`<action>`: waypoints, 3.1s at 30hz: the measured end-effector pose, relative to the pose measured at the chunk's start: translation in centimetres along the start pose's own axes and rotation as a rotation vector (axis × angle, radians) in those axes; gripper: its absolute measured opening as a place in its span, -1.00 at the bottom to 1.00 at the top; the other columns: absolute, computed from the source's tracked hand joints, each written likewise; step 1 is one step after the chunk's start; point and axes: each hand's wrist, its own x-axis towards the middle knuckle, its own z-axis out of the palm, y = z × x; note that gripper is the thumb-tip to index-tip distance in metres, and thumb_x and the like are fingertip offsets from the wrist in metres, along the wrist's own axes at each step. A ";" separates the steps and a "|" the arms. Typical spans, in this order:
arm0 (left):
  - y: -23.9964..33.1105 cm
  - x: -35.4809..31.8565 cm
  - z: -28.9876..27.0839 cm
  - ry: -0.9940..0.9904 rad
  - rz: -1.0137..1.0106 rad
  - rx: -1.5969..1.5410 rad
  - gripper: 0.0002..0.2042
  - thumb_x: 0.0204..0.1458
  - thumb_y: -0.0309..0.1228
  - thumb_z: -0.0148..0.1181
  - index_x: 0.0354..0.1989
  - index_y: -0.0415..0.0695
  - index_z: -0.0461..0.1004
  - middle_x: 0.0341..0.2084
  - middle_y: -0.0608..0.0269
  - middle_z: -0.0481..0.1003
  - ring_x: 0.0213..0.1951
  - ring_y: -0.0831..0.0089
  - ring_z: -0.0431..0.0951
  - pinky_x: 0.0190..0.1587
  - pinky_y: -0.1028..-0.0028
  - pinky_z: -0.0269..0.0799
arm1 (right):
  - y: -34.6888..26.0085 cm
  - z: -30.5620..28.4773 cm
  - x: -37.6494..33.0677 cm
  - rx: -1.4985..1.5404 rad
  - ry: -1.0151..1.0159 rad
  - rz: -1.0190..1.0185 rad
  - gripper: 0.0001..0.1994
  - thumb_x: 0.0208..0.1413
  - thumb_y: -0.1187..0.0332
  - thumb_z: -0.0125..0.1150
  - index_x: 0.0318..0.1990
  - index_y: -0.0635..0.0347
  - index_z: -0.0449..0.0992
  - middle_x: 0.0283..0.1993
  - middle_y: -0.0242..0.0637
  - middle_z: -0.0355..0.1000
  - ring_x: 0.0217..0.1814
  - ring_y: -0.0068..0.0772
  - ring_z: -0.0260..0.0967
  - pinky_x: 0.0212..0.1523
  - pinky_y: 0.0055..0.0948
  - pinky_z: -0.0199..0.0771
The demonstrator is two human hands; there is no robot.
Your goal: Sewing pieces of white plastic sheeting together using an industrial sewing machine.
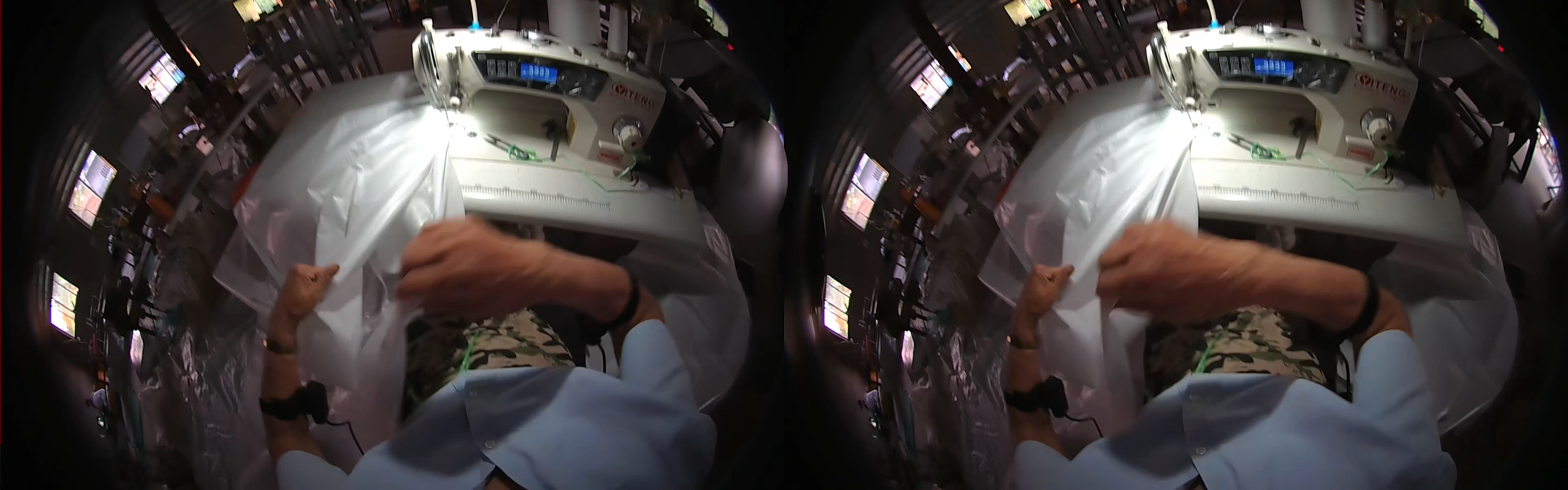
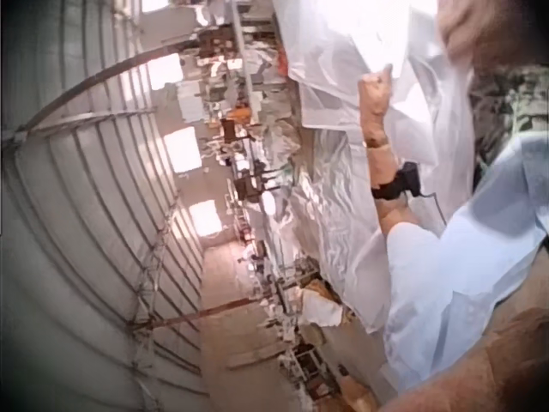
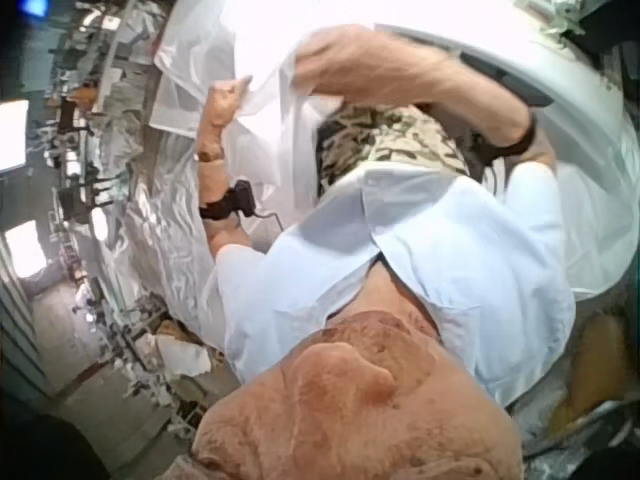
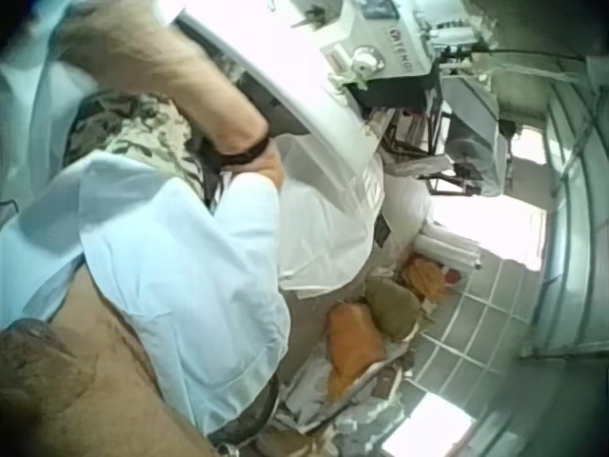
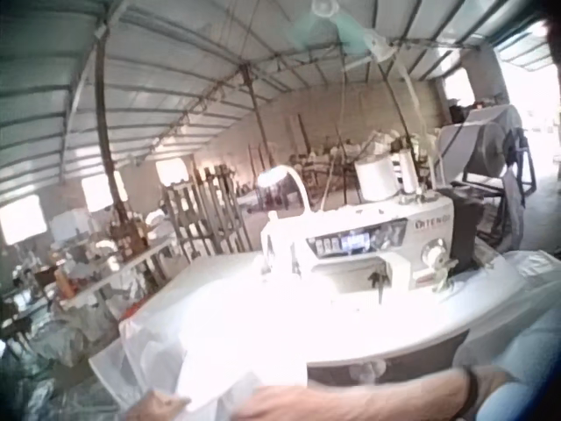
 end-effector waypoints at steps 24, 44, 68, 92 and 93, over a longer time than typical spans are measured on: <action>-15.5 -2.7 27.5 0.596 -0.314 0.294 -0.72 0.05 -0.32 0.18 -0.12 -0.20 0.54 -0.07 -0.04 0.51 -0.04 -0.06 0.47 -0.04 0.12 0.39 | -3.4 1.3 -9.6 0.270 0.078 0.249 -0.85 0.09 0.37 0.29 -0.39 0.17 0.43 -0.54 -0.38 0.28 -0.55 -0.30 0.25 -0.53 -0.36 0.20; -12.4 -9.8 11.5 0.566 -0.116 0.317 -0.73 0.06 -0.31 0.15 -0.12 -0.19 0.54 -0.12 -0.05 0.53 -0.07 -0.04 0.50 -0.06 0.13 0.41 | -1.1 8.3 -13.2 0.264 -0.268 0.402 -0.85 0.13 0.32 0.12 -0.39 0.18 0.36 -0.40 -0.26 0.35 -0.24 -0.23 0.39 -0.25 -0.26 0.40; 1.3 -15.7 11.0 -0.655 -0.126 0.115 -0.74 0.06 -0.50 0.09 -0.05 -0.15 0.52 -0.35 -0.10 0.54 -0.26 -0.05 0.57 -0.17 0.20 0.48 | 6.0 17.0 -14.2 0.485 -0.220 1.055 -0.60 0.08 0.06 0.23 -0.22 0.31 0.54 -0.30 0.03 0.52 -0.14 -0.05 0.51 -0.14 -0.24 0.47; 2.9 1.4 6.6 0.484 0.139 0.287 -0.90 0.12 -0.52 0.11 -0.25 -0.28 0.50 -0.44 0.08 0.52 -0.40 0.25 0.53 -0.31 0.37 0.41 | 8.0 15.8 -8.1 0.502 0.661 1.176 -0.68 0.13 0.27 0.21 -0.06 0.32 0.44 -0.11 -0.11 0.48 -0.13 -0.24 0.44 -0.12 -0.32 0.44; 4.1 1.3 5.3 0.467 0.152 0.310 -0.91 0.12 -0.55 0.11 -0.25 -0.29 0.49 -0.39 0.04 0.52 -0.36 0.13 0.54 -0.28 0.32 0.42 | 8.8 16.2 -7.5 0.463 0.826 1.167 -0.65 0.14 0.28 0.22 -0.04 0.36 0.42 -0.13 -0.15 0.46 -0.20 -0.43 0.42 -0.23 -0.41 0.44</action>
